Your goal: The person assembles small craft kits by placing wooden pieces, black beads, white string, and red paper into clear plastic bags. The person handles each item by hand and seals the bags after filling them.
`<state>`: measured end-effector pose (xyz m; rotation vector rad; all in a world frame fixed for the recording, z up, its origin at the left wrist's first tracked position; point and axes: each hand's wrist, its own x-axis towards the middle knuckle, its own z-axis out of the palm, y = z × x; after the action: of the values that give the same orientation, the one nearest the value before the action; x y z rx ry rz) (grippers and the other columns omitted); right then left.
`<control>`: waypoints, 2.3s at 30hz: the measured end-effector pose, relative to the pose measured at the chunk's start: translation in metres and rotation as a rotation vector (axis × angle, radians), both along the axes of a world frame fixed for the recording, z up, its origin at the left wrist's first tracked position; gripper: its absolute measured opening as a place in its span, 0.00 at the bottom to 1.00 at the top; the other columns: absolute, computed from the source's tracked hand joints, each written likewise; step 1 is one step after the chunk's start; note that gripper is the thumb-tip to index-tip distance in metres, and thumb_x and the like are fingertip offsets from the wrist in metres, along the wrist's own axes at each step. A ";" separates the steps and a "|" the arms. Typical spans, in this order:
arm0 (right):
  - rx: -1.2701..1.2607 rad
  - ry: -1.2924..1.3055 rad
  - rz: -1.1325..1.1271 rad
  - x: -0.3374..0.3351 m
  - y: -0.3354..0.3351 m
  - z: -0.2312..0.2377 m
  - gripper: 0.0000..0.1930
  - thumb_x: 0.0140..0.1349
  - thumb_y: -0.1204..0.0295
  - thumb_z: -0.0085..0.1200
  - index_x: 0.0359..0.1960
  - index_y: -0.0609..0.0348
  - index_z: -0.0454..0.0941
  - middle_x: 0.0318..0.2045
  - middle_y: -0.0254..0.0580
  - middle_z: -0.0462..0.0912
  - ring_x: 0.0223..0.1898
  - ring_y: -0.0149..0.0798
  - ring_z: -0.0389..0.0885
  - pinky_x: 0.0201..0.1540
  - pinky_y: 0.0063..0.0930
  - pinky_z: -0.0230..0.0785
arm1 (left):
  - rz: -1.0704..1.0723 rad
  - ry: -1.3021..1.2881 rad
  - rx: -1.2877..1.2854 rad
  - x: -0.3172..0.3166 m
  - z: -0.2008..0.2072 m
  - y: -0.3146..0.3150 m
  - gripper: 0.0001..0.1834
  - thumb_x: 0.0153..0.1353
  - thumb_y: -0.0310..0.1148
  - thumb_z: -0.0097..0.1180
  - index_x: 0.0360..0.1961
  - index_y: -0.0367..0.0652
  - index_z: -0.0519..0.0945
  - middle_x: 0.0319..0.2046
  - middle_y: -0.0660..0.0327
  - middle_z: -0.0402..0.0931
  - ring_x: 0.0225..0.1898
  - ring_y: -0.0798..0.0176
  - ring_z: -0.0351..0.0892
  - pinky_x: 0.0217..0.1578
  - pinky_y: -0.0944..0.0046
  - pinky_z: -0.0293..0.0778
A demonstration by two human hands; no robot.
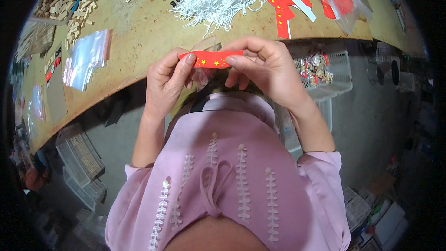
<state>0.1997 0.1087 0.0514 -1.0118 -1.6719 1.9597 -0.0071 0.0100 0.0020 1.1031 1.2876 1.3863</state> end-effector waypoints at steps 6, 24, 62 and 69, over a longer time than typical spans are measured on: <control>0.625 -0.042 -0.052 -0.007 0.039 0.011 0.09 0.72 0.78 0.53 0.47 0.63 0.87 0.29 0.32 0.84 0.30 0.21 0.81 0.32 0.18 0.74 | -0.097 0.012 0.091 -0.021 -0.010 0.001 0.07 0.69 0.27 0.64 0.34 0.35 0.82 0.26 0.65 0.82 0.27 0.76 0.79 0.29 0.74 0.74; 0.509 -0.490 0.853 -0.096 0.088 0.062 0.10 0.64 0.78 0.56 0.43 0.61 0.88 0.24 0.29 0.81 0.25 0.22 0.75 0.29 0.18 0.68 | -0.054 0.604 0.278 -0.052 0.012 0.009 0.04 0.62 0.26 0.67 0.36 0.38 0.84 0.29 0.57 0.81 0.29 0.59 0.81 0.32 0.62 0.76; 0.973 -0.049 0.251 0.003 0.008 -0.027 0.04 0.59 0.79 0.64 0.34 0.59 0.80 0.30 0.42 0.79 0.35 0.49 0.78 0.39 0.40 0.71 | 0.140 0.532 0.200 -0.045 0.005 0.078 0.05 0.65 0.27 0.63 0.40 0.39 0.86 0.33 0.59 0.84 0.29 0.67 0.80 0.33 0.66 0.76; 0.933 -0.065 0.143 0.016 -0.003 -0.038 0.04 0.60 0.83 0.60 0.33 0.61 0.79 0.31 0.45 0.79 0.36 0.50 0.79 0.39 0.39 0.72 | 0.134 0.570 0.239 -0.047 -0.004 0.135 0.07 0.64 0.26 0.65 0.43 0.40 0.86 0.31 0.62 0.80 0.28 0.71 0.75 0.31 0.68 0.74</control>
<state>0.2157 0.1056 0.0133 -0.5879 -2.3605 0.9591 -0.0541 0.1450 -0.0018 1.6857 1.6456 1.4005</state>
